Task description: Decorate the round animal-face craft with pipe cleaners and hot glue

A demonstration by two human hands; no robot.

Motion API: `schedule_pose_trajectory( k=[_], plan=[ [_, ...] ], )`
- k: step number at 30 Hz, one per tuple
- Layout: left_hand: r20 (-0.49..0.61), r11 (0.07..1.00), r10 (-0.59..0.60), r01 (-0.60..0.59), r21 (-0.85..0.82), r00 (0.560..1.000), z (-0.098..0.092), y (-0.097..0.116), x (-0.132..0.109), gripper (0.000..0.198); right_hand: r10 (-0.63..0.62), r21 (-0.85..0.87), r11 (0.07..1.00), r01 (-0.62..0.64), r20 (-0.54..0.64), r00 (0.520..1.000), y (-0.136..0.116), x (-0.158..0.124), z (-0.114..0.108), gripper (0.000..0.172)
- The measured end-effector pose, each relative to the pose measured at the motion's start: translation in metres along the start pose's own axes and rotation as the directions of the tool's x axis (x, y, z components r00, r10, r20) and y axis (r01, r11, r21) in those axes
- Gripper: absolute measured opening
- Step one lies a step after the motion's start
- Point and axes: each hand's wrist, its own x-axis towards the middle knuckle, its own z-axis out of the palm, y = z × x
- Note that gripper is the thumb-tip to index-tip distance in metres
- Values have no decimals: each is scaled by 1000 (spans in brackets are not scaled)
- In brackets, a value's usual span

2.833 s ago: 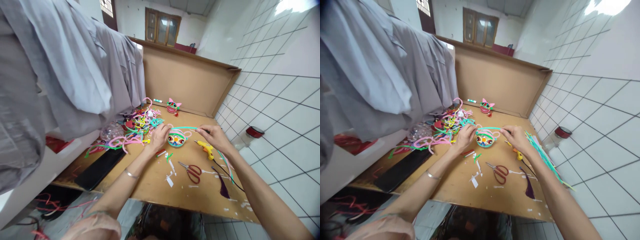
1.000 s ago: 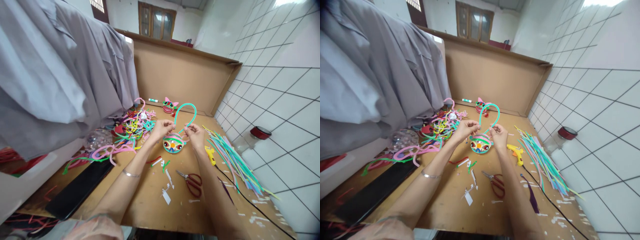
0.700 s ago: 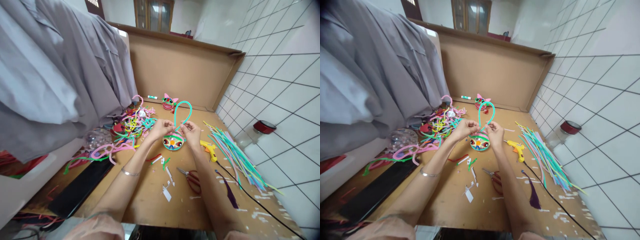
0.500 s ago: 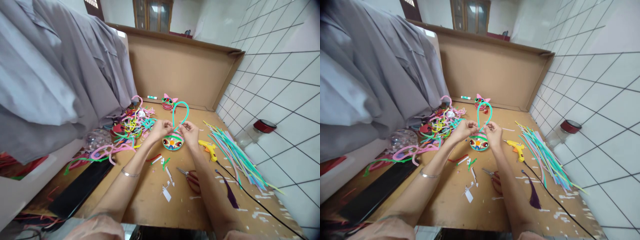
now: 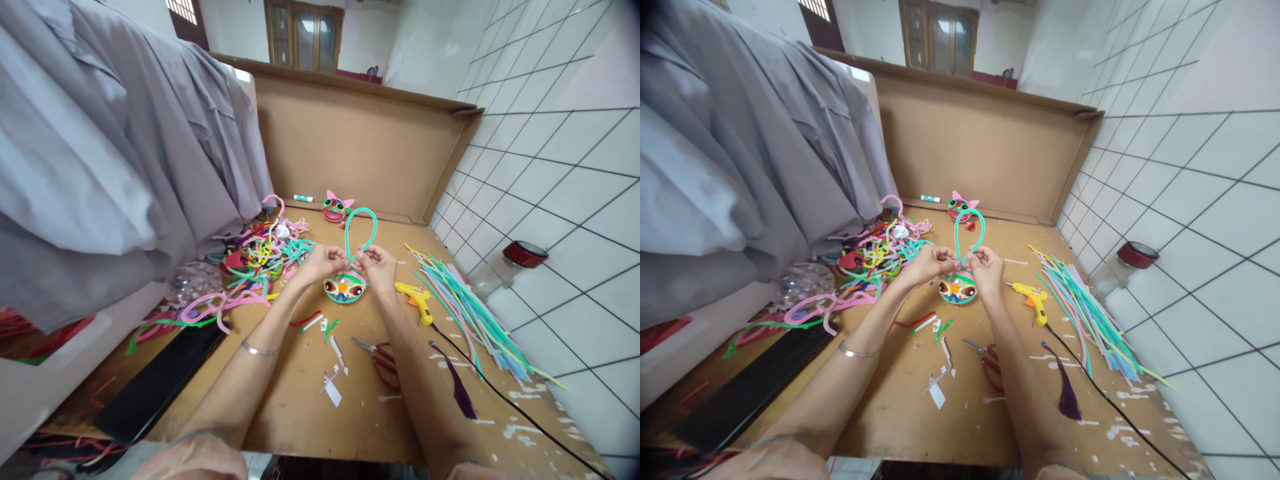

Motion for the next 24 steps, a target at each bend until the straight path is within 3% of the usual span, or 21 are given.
schedule_pose_trajectory(
  k=[15, 24],
  plan=[
    [43, 999, 48, -48, -4, 998, -3, -4, 0, 32, 31, 34, 999, -32, 47, 998, -12, -3, -2, 29],
    [79, 995, 75, -80, 63, 994, -5, 7, -6, 32, 28, -3, 1000, -28, 83, 996, -13, -4, -5, 30]
  ],
)
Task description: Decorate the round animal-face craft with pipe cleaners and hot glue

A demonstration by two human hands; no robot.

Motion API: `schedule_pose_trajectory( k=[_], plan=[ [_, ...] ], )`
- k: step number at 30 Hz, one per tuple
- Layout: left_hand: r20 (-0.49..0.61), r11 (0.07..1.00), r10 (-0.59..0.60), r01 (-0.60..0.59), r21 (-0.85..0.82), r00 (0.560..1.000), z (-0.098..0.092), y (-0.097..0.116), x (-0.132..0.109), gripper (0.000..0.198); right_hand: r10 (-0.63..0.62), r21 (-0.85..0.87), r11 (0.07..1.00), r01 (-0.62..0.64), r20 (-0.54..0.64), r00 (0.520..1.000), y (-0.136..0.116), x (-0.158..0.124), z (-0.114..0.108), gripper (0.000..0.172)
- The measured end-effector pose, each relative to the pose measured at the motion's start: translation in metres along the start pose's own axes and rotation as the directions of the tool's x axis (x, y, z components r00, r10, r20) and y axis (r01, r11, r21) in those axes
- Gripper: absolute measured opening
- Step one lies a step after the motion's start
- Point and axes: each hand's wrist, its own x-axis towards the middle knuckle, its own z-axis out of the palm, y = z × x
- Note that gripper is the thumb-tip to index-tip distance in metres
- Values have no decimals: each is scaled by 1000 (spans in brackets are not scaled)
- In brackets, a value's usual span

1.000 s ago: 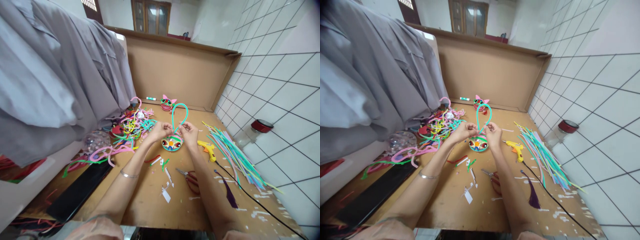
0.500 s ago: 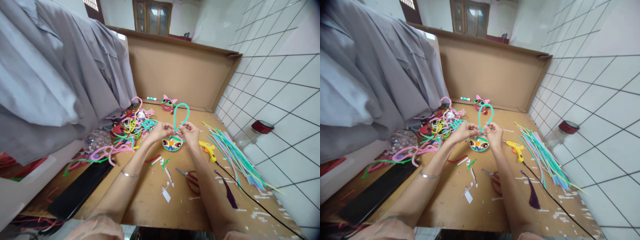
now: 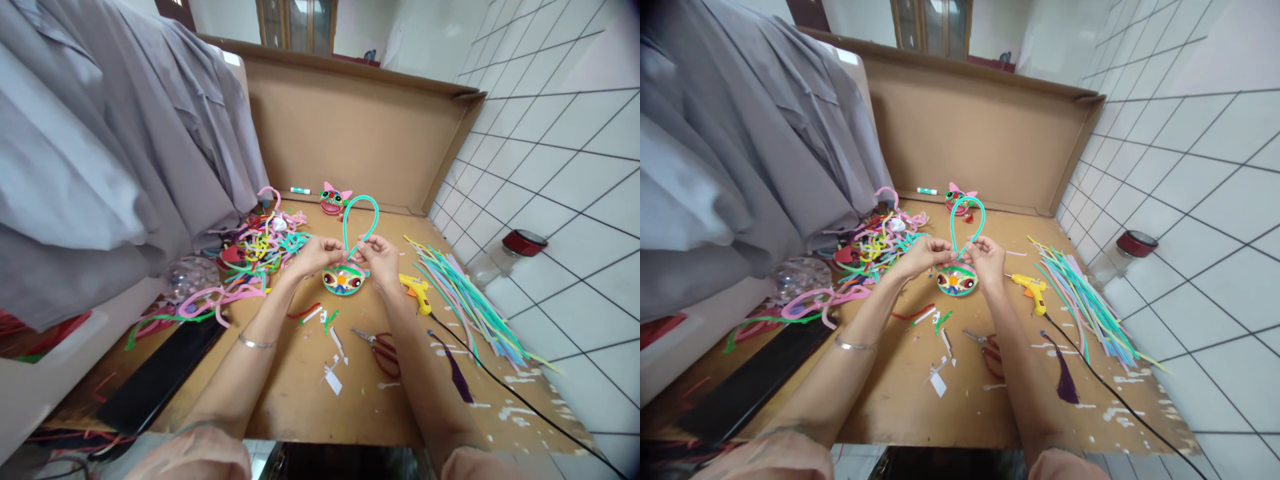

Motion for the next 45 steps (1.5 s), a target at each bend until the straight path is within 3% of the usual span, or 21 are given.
schedule_pose_trajectory(
  k=[10, 24, 36, 41, 45],
  plan=[
    [31, 999, 1, -2, 44, 1000, -1, -3, 0, 32, 26, 40, 999, -26, 11, 1000, -2, -2, 2, 30],
    [37, 986, 117, -120, 112, 992, 3, 1, -1, 37, 16, 43, 999, -16, 12, 1000, 0, -2, 2, 28],
    [35, 984, 99, -104, 147, 994, 2, 1, -1, 39, 36, 63, 997, -37, 23, 999, -1, -3, 3, 30],
    [-15, 981, 110, -106, 160, 994, 4, 6, -2, 44, 30, -6, 1000, -29, 56, 998, -1, -3, 1, 30],
    [-34, 955, 128, -114, 275, 991, 2, 6, -2, 44, -71, -194, 977, 84, 72, 995, 5, -2, 0, 22]
  ],
)
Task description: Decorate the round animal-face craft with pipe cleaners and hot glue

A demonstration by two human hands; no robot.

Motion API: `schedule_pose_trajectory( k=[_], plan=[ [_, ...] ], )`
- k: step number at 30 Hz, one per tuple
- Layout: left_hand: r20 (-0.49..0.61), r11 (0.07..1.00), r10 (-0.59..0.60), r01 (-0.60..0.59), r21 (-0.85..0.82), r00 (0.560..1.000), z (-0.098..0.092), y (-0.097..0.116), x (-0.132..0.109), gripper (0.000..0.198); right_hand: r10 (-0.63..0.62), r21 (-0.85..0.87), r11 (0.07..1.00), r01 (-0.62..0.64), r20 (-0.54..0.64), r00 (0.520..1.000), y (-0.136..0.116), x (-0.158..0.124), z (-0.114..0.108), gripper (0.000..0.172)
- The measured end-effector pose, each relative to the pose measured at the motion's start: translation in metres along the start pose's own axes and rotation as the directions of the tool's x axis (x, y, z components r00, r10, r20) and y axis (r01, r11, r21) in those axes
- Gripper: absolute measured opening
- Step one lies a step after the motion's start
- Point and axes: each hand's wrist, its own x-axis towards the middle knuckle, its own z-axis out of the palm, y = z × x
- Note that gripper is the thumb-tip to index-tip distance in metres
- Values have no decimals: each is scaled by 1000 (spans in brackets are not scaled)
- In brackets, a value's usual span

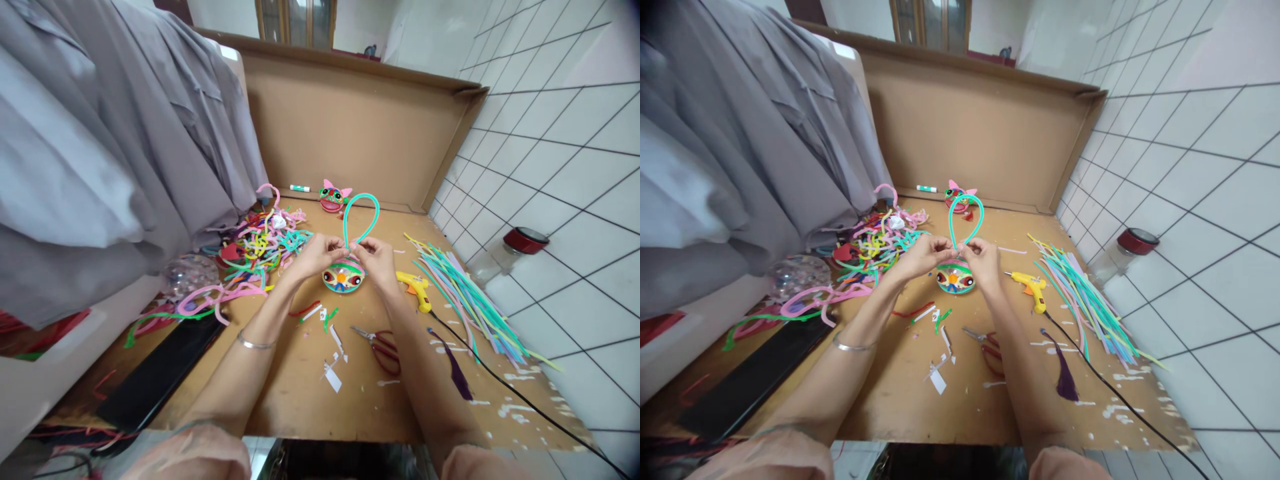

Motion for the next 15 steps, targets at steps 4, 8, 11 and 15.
schedule_pose_trajectory(
  k=[4, 8, 11, 15],
  plan=[
    [-43, 984, -5, 12, 180, 999, -1, -2, -1, 40, -33, -175, 984, 30, -15, 999, 2, 0, 0, 16],
    [-60, 942, 7, 13, 336, 998, 0, 1, -1, 35, -25, -245, 969, 21, -11, 1000, 1, -2, 0, 14],
    [-26, 919, -2, 12, 395, 1000, 1, 4, -2, 30, -8, -230, 973, 3, -22, 1000, 2, -4, 0, 16],
    [-43, 877, -15, 34, 479, 999, 3, 4, -3, 28, -12, -289, 957, 3, -31, 999, 0, -4, -1, 13]
  ],
)
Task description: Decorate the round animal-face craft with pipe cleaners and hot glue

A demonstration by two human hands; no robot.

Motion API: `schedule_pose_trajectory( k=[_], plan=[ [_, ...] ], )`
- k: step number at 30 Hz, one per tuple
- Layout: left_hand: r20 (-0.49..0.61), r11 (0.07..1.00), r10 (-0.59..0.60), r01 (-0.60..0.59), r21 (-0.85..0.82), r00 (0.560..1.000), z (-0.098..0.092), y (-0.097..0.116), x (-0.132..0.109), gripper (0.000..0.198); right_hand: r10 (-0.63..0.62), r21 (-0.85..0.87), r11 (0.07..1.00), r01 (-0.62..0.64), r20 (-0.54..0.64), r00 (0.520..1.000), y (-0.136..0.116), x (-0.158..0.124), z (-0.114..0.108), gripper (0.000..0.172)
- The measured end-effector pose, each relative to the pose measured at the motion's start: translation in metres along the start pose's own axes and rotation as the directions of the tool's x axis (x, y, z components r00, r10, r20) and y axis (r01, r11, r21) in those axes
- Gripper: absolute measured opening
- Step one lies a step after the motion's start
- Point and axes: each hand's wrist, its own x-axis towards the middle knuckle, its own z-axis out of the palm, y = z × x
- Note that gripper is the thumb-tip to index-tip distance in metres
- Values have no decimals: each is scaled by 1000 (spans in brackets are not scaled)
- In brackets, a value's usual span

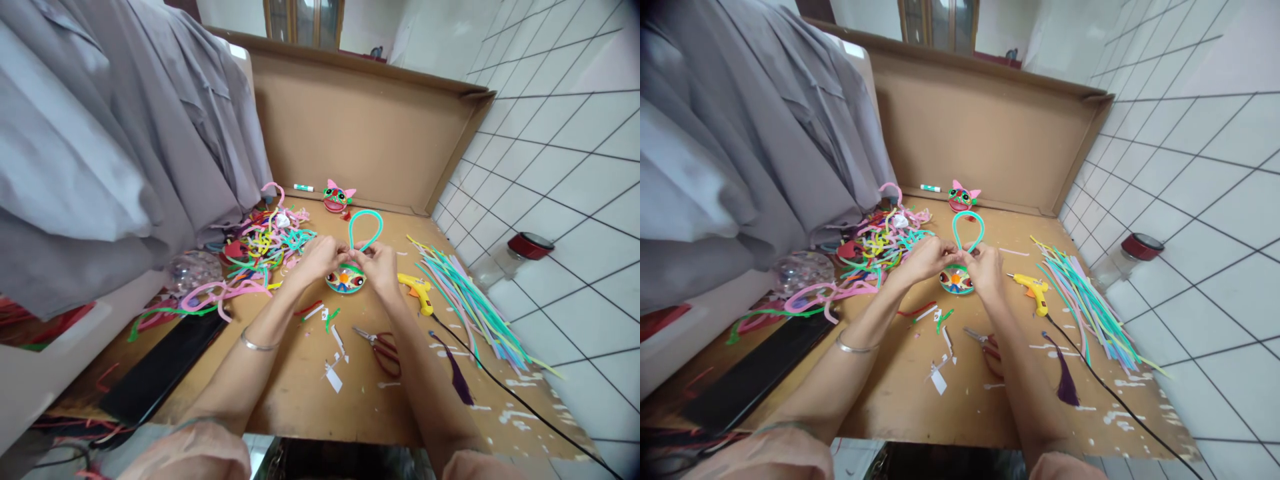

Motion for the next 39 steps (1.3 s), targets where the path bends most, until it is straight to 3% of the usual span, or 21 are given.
schedule_pose_trajectory(
  k=[5, 10, 20, 30, 39],
  plan=[
    [-7, 987, 30, -29, 160, 1000, 2, 0, -2, 26, -37, -147, 988, 40, 25, 999, -7, -2, -3, 11],
    [27, 972, 56, -60, 228, 998, -2, 4, -5, 24, -44, -91, 995, 44, 9, 999, -7, -3, 1, 13],
    [-3, 984, 51, -50, 173, 999, -1, 0, -2, 30, -63, -87, 994, 65, 28, 998, -3, -1, -3, 10],
    [15, 991, 22, -24, 129, 1000, -7, 5, -4, 32, -5, 22, 1000, 3, 65, 998, 2, 1, 1, 23],
    [16, 990, 26, -28, 138, 1000, -2, 6, -4, 23, -35, -28, 999, 36, 52, 998, 3, 0, 0, 14]
  ],
)
